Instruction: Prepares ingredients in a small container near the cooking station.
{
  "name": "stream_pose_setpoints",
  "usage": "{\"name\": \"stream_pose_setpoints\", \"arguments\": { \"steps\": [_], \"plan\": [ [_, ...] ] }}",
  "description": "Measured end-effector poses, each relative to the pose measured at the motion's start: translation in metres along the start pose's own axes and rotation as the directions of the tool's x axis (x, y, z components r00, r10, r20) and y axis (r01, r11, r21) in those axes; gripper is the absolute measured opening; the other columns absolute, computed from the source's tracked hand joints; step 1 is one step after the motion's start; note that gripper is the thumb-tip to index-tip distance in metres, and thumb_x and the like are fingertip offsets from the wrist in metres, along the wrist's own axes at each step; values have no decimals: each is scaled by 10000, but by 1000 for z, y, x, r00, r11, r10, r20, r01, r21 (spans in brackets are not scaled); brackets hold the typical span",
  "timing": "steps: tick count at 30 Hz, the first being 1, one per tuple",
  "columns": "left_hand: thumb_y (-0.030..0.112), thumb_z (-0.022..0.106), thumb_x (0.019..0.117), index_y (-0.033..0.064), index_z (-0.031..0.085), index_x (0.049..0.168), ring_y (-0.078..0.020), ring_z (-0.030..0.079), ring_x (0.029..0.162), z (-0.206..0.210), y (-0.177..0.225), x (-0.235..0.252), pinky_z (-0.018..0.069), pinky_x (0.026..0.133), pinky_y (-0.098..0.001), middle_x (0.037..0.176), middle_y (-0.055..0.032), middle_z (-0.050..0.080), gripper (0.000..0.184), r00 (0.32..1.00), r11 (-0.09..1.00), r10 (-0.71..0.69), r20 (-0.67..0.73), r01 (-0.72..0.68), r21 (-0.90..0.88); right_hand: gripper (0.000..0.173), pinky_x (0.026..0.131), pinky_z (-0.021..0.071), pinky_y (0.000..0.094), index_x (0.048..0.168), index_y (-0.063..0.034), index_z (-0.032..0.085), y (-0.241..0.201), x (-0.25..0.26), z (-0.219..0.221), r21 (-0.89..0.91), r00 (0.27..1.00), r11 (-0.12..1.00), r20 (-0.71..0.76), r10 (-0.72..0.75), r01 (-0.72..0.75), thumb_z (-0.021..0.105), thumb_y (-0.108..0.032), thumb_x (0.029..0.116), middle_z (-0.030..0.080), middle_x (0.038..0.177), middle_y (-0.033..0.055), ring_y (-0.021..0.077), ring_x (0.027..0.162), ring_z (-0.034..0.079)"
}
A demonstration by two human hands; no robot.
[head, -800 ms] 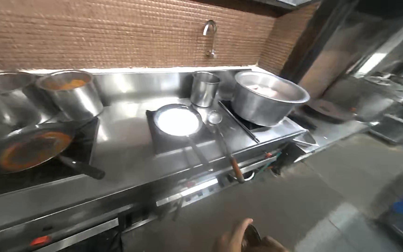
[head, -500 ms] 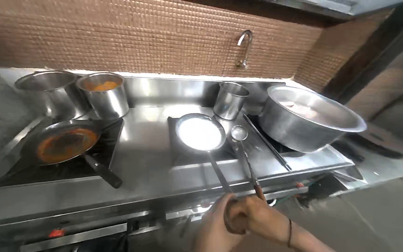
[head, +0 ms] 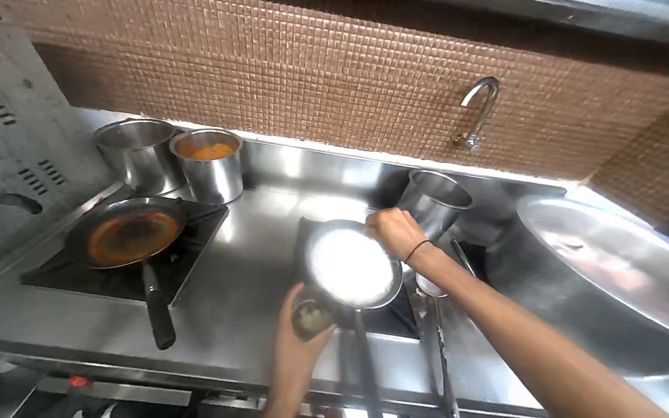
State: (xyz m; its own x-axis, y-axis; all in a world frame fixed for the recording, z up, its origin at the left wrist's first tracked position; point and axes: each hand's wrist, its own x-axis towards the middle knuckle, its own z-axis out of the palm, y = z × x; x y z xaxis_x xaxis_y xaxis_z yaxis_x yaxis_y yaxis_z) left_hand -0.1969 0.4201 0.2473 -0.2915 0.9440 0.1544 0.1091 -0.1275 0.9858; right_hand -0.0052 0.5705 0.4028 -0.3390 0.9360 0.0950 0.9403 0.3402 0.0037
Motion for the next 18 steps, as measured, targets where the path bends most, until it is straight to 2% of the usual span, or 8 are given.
{"name": "stream_pose_setpoints", "arguments": {
  "steps": [3,6,9,12,15,16,17,18],
  "plan": [
    [122,949,662,82,498,1483,-168,682,1145,-11,-8,-7,598,935,-354,1359,-126,639,938,996,998,-39,-77,43,54,185,711,543,610,917,-9,724,-4,13,-4,-104,994,994,-99,-42,32,657,-168,983,712,927,207,437,936,696],
    [145,944,660,103,511,1477,-150,704,1091,-17,-14,-10,614,894,-339,1310,-112,668,926,992,996,-49,-115,57,71,260,647,532,592,885,-4,721,0,31,-6,-130,967,989,-236,-100,71,681,-241,986,705,898,204,436,925,694],
    [143,942,661,100,504,1482,-141,711,1076,-21,-19,-8,625,869,-324,1299,-108,674,932,992,998,-24,-127,30,52,166,693,550,567,956,-34,759,9,43,-8,-65,954,993,-277,-115,101,661,-164,992,690,963,179,410,990,668],
    [139,948,650,106,508,1475,-134,716,1066,-26,-21,-10,637,859,-320,1289,-94,681,935,992,999,-15,-122,19,34,141,688,555,573,1072,-40,700,14,42,-4,-3,928,996,-364,-79,84,679,-133,968,691,1004,189,422,972,678],
    [130,949,646,112,513,1475,-144,717,1065,-35,-16,-15,634,859,-333,1292,-96,681,936,996,998,-5,-84,11,62,172,649,537,592,1014,-17,672,12,29,4,65,921,997,-390,-8,37,726,-160,936,683,943,202,426,869,688],
    [124,950,647,118,513,1475,-142,721,1054,-38,-14,-17,637,851,-332,1290,-92,682,937,998,997,2,-65,3,80,143,661,542,596,1007,-19,681,11,23,7,79,920,996,-392,-1,35,713,-133,927,690,936,199,423,861,694],
    [122,950,647,120,513,1478,-142,722,1047,-42,-13,-20,636,845,-333,1292,-93,682,939,999,995,17,-47,-13,94,156,736,555,607,1059,-35,701,8,14,9,109,936,994,-351,12,28,707,-101,918,711,1002,193,425,934,699],
    [120,952,650,117,510,1482,-142,723,1046,-46,-12,-23,637,840,-331,1301,-96,679,942,999,995,32,-25,-29,97,251,876,544,614,1162,-61,709,2,2,9,157,960,987,-278,24,20,710,-70,910,715,1138,181,428,1089,668]
  ]
}}
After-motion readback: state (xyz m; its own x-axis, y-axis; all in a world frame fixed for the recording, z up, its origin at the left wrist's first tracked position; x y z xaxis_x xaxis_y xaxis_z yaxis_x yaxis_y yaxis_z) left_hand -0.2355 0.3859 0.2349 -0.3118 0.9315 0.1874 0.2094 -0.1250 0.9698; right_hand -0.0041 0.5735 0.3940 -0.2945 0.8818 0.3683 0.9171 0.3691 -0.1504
